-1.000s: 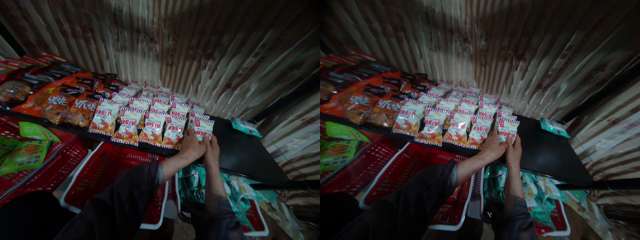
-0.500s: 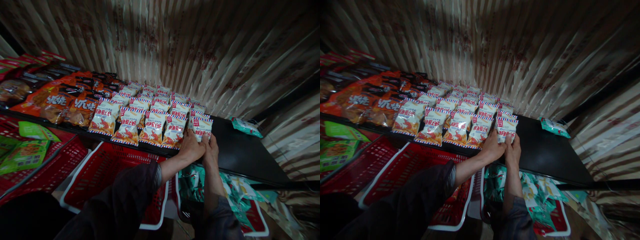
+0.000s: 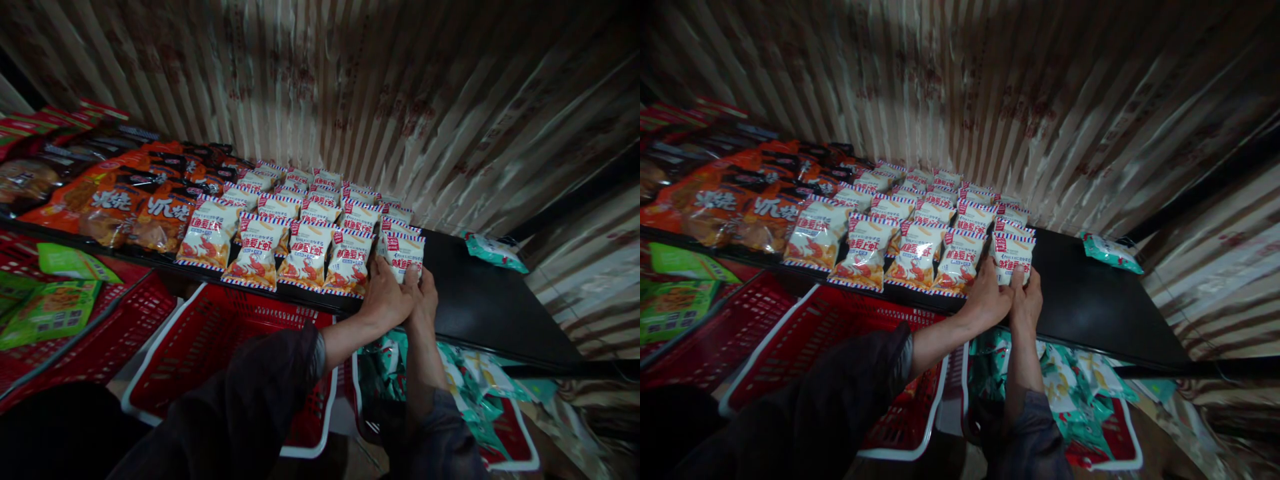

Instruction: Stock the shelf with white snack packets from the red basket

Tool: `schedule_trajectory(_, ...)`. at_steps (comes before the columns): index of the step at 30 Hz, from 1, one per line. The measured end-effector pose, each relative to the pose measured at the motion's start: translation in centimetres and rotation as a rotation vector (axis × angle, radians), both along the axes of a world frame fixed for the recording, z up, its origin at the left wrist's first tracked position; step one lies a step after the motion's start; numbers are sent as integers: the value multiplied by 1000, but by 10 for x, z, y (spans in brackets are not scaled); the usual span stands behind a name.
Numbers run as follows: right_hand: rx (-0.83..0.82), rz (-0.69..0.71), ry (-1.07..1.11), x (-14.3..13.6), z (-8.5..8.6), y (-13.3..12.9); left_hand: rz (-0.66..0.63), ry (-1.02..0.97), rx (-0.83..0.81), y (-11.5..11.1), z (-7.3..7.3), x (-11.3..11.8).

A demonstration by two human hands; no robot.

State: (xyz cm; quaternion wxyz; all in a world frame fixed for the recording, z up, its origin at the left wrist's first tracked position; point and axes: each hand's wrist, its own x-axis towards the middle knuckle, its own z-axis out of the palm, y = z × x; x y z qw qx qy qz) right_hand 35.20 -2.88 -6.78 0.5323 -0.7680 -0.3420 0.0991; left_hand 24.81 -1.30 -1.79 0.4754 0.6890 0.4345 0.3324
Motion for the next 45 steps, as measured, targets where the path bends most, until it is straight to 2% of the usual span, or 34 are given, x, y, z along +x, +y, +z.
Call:
schedule_trajectory(7, 1, -45, -32, -3, 3, 1, -47, 82, 0, -22, 0, -11)
schedule_trajectory(14, 38, -69, -48, -4, 0, 1, -95, 151, -24, -30, -4, -17)
schedule_trajectory(17, 45, -36, -30, -7, 0, -1, -130, 182, 55, -35, 0, -22)
schedule_trajectory(20, 50, 5, -17, -10, 1, -2, -150, 203, 201, -40, 0, -30)
schedule_trajectory(24, 3, -30, -85, -15, 3, 1, -159, 258, 481, -36, -11, -45)
schedule_trajectory(26, -13, -42, -128, -18, 4, 2, -145, 328, 557, -30, -17, -52)
schedule_trajectory(31, -19, 21, -164, -24, 4, 2, -141, 437, 602, -18, -27, -60)
schedule_trajectory(39, 1, -17, -176, -31, 8, -1, -106, 464, 684, -16, -38, -59)
schedule_trajectory(45, 36, 37, -347, -33, 6, -2, -91, 486, 704, -10, -48, -65)
